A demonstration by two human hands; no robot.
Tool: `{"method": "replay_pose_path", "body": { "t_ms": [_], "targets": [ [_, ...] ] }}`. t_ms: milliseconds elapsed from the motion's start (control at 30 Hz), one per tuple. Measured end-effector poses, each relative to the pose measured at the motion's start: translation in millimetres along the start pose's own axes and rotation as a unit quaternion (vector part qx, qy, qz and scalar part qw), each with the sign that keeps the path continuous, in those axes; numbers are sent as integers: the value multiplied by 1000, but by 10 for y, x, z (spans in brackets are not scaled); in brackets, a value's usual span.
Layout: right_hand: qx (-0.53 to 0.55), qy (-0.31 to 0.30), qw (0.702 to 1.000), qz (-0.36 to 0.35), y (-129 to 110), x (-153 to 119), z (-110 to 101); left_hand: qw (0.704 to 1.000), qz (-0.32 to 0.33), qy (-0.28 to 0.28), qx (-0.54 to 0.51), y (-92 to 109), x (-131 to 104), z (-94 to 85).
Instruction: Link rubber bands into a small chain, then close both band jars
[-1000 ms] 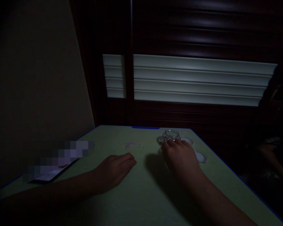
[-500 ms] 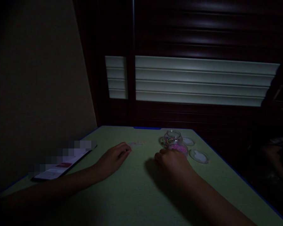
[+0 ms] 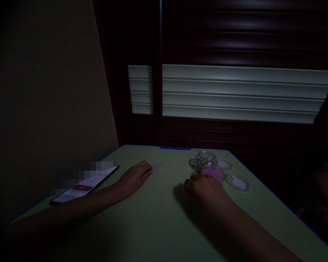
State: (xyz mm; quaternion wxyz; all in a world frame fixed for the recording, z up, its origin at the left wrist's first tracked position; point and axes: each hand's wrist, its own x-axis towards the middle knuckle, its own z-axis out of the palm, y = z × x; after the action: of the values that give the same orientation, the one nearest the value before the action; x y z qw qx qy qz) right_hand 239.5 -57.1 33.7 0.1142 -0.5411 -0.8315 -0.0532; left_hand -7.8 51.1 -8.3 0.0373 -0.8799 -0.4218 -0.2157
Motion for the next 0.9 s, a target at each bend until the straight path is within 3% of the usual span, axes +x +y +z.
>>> {"method": "replay_pose_path", "body": {
  "t_ms": [267, 900],
  "targets": [
    [0, 9, 1000, -2, -24, -16, -13, 991, -10, -44, 128, 39, 29, 55],
    [0, 5, 1000, -1, -60, -16, -47, 987, -50, -30, 150, 55, 20, 42]
  ]
}}
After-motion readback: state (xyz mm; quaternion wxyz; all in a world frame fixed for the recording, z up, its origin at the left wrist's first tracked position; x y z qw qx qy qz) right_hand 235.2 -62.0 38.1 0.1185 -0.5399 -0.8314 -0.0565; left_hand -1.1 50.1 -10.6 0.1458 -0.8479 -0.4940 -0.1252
